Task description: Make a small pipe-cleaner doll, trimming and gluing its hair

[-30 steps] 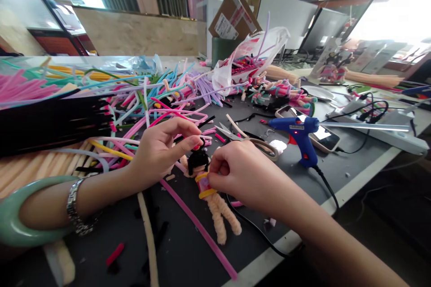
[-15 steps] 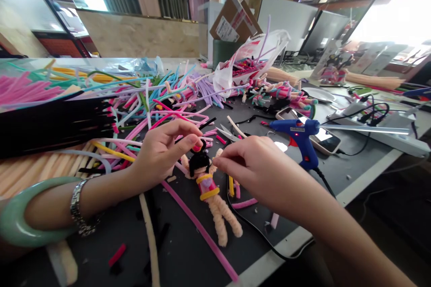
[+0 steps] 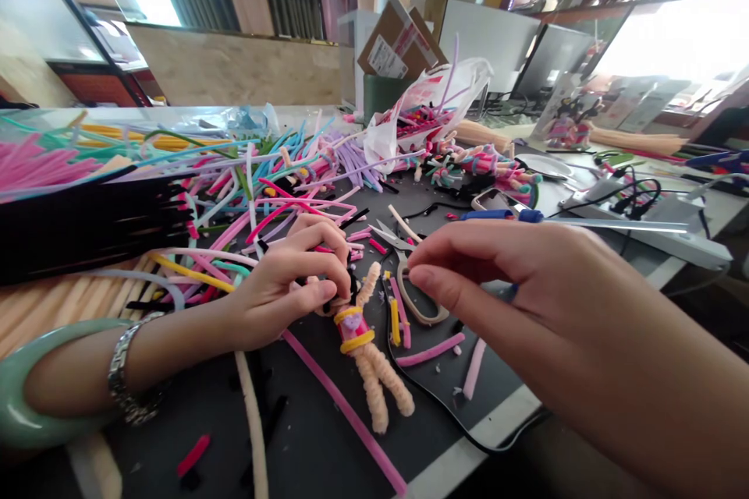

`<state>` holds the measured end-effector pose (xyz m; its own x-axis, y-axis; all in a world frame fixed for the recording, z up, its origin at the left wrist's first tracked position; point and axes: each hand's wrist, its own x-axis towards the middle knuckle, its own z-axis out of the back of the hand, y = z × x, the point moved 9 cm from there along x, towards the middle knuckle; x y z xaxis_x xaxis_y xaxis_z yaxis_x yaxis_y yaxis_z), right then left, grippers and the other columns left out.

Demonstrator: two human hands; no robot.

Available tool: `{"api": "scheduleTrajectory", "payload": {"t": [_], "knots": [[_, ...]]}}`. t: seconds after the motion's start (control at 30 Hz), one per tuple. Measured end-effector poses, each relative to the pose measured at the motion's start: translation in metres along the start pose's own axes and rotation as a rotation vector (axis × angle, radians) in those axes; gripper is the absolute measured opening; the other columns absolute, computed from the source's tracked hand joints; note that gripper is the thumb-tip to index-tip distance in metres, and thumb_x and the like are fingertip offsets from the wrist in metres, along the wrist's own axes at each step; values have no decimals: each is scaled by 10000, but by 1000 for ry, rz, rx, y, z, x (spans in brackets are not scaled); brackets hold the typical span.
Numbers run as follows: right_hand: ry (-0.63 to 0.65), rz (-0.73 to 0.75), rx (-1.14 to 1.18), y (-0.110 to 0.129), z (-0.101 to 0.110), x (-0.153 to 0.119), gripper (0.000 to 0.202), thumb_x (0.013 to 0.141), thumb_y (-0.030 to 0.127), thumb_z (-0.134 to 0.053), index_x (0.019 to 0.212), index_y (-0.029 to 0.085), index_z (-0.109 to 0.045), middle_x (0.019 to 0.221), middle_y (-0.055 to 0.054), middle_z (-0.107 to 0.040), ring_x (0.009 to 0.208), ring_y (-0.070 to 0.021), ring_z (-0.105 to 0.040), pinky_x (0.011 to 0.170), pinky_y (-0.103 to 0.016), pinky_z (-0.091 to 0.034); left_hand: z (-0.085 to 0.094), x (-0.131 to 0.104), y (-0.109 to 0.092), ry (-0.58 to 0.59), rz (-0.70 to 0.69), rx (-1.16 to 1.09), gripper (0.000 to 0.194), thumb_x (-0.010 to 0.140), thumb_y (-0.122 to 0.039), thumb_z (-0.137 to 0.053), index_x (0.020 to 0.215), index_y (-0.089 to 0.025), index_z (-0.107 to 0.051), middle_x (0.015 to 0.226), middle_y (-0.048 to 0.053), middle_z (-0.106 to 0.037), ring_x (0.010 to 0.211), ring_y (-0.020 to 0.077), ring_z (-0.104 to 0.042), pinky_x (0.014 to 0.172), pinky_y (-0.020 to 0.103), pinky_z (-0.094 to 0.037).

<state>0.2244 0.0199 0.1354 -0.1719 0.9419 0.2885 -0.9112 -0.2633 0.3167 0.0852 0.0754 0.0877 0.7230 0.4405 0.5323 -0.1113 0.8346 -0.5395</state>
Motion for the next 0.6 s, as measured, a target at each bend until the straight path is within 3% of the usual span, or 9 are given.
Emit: {"api": "scheduleTrajectory", "payload": {"t": [0.2, 0.3, 0.4, 0.6], "knots": [[37, 43, 180, 6, -16, 9, 213, 859, 437, -548, 922, 289, -688, 816, -2, -717, 665, -203, -652, 506, -271, -487, 0, -1, 3, -23, 16, 33, 195, 844, -225, -508, 747, -202, -676, 896, 58, -559, 952, 225, -475, 938, 383, -364], [4, 24, 284, 11, -17, 10, 199, 848, 420, -576, 919, 277, -695, 817, -4, -719, 677, -200, -659, 525, -262, -507, -1, 0, 3, -33, -18, 57, 119, 821, -271, -592, 826, -216, -698, 929, 59, -570, 967, 229, -475, 941, 389, -366], [-25, 12, 405, 19, -20, 10, 161, 850, 390, -594, 933, 294, -694, 856, 3, -721, 761, -201, -672, 560, -244, -524, -2, 0, 1, -50, -54, 60, 168, 766, -338, -685, 892, -228, -696, 955, 64, -578, 983, 238, -466, 940, 398, -373], [79, 78, 786, 34, -44, 11, 225, 933, 377, -479, 1024, 282, -661, 1038, -14, -695, 1004, -220, -637, 827, -304, -536, -5, 0, 3, -39, -62, 6, 144, 764, -342, -687, 774, -201, -660, 966, 73, -596, 987, 245, -472, 930, 404, -397]]}}
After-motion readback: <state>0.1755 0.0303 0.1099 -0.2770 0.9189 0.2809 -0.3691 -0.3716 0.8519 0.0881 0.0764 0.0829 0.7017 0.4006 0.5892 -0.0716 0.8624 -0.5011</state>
